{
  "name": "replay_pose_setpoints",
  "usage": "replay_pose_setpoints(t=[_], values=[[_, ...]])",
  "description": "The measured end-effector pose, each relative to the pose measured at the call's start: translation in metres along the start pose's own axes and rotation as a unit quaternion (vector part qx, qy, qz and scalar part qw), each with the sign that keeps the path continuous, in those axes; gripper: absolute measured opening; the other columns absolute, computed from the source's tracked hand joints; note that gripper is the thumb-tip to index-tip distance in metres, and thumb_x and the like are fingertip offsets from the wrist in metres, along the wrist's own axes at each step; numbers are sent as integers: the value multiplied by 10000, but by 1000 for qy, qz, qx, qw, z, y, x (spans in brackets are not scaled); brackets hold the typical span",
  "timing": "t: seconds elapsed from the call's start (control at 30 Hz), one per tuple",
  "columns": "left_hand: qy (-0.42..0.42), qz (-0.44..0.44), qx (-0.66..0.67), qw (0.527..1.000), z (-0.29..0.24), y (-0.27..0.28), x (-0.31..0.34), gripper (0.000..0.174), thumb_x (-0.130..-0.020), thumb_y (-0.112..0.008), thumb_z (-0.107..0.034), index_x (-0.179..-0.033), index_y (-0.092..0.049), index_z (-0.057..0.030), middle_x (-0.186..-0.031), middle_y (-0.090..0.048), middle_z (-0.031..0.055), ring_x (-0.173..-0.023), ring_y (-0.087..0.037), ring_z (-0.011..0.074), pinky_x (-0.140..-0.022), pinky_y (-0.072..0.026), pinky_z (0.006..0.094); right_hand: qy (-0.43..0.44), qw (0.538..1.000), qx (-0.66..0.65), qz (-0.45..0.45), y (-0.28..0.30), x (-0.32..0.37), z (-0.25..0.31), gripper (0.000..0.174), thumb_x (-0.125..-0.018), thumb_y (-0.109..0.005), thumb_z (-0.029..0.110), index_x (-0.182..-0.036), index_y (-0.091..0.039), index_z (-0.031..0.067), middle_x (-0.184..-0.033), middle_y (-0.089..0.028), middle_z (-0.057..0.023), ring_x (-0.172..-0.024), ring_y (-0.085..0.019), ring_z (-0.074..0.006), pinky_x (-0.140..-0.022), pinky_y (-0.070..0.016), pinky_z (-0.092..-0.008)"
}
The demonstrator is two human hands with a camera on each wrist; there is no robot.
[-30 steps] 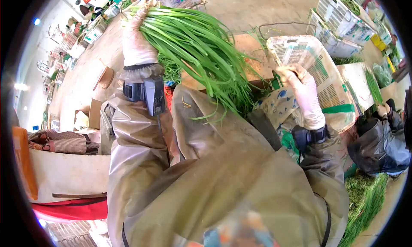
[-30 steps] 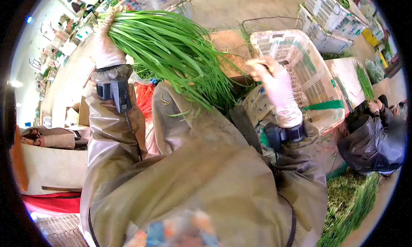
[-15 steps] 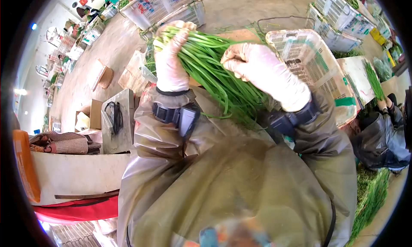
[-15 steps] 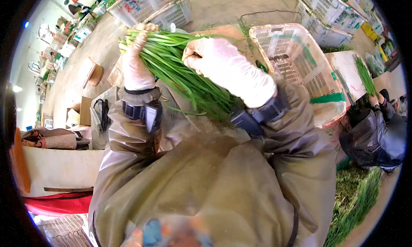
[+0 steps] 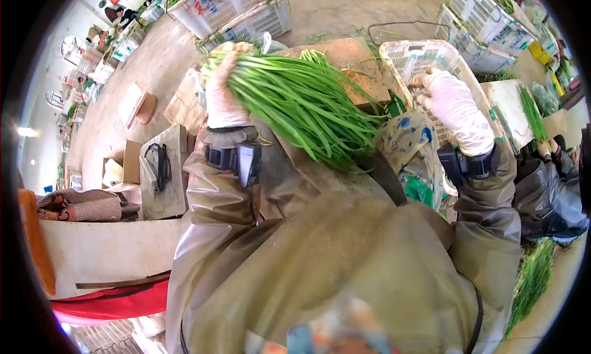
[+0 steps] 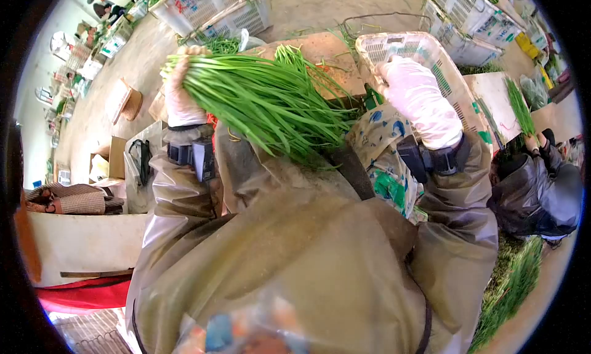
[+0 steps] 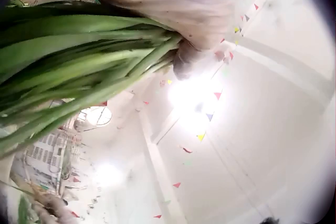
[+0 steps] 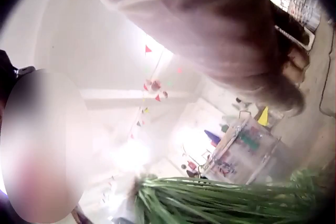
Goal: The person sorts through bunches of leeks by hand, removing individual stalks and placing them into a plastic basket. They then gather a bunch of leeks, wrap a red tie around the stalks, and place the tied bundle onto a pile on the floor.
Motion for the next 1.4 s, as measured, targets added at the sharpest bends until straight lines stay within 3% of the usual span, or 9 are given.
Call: replay_pose_setpoints(t=[0.17, 0.23, 0.4, 0.57, 0.6, 0.7, 1.1, 1.2, 1.4], values=[[-34, -9, 67, 997, -23, 21, -10, 294, -834, -683, -81, -1095, -555, -38, -1006, -618, 82, -1005, -590, 269, -1025, -438, 441, -169, 866, -467, -59, -23, 27, -38, 122, -889, -609, 117, -951, -654, 22, -788, -636, -43, -742, -578, -98, -683, -459, -260], [-57, -84, 61, 993, -36, 28, -6, 239, -829, -690, -84, -1038, -577, -62, -958, -627, 65, -994, -587, 262, -1025, -428, 448, -191, 862, -464, -70, -42, 32, -47, 153, -886, -603, 98, -987, -660, -2, -839, -657, -13, -759, -582, -112, -710, -466, -264], [-147, 123, -147, 970, -90, -88, 20, 254, -783, -758, -118, -960, -587, -53, -971, -654, 97, -909, -634, 261, -842, -537, 425, -218, 862, -454, -62, -72, 40, -70, 194, -893, -616, 127, -1044, -676, 21, -892, -694, -73, -802, -614, -133, -760, -479, -269], [-261, 537, -444, 668, -7, -230, 108, 145, -853, -632, -219, -888, -636, -79, -852, -645, 78, -802, -635, 264, -696, -522, 371, -178, 899, -389, -93, -114, 45, -84, 198, -875, -650, 173, -1020, -689, 43, -877, -703, -117, -790, -657, -208, -748, -496, -310], [-301, 556, -534, 560, 20, -237, 129, 174, -806, -621, -266, -863, -620, -102, -826, -618, 36, -794, -620, 246, -703, -514, 352, -217, 883, -410, -70, -133, 50, -92, 195, -864, -651, 168, -1016, -684, 50, -859, -699, -115, -772, -654, -211, -728, -497, -314], [-373, 506, -592, 505, 78, -223, 159, 131, -685, -593, -229, -714, -499, -143, -700, -501, 7, -707, -568, 203, -671, -494, 332, -243, 894, -374, -31, -164, 66, -105, 190, -854, -651, 164, -990, -663, 32, -778, -669, -86, -752, -642, -206, -708, -495, -319], [-286, 608, -588, 450, 143, -198, 223, 101, -750, -592, -247, -688, -572, -170, -691, -560, -10, -710, -577, 184, -654, -442, 326, -259, 857, -444, -18, -135, 68, -76, 188, -919, -595, 90, -1064, -672, 0, -876, -652, -28, -785, -572, -79, -738, -467, -223], [-267, 616, -615, 413, 165, -188, 234, 91, -748, -603, -228, -676, -615, -175, -688, -598, -11, -712, -604, 187, -661, -451, 330, -181, 766, -612, -79, -77, 35, -24, 206, -948, -594, 156, -1075, -677, 17, -848, -629, -3, -750, -539, -44, -704, -434, -181], [-241, 578, -620, 472, 178, -172, 236, 104, -755, -609, -200, -666, -634, -151, -676, -606, 16, -711, -618, 216, -676, -470, 344, -191, 843, -498, 69, -87, 0, 54, 265, -902, -669, 253, -1015, -653, 14, -801, -634, -33, -695, -554, -71, -637, -444, -229]])
Point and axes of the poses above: each hand's wrist, its own x-axis away from the middle knuckle, its own y-axis out of the back of the hand, z = x × y, the point moved 10 cm from there along -x, towards the middle knuckle
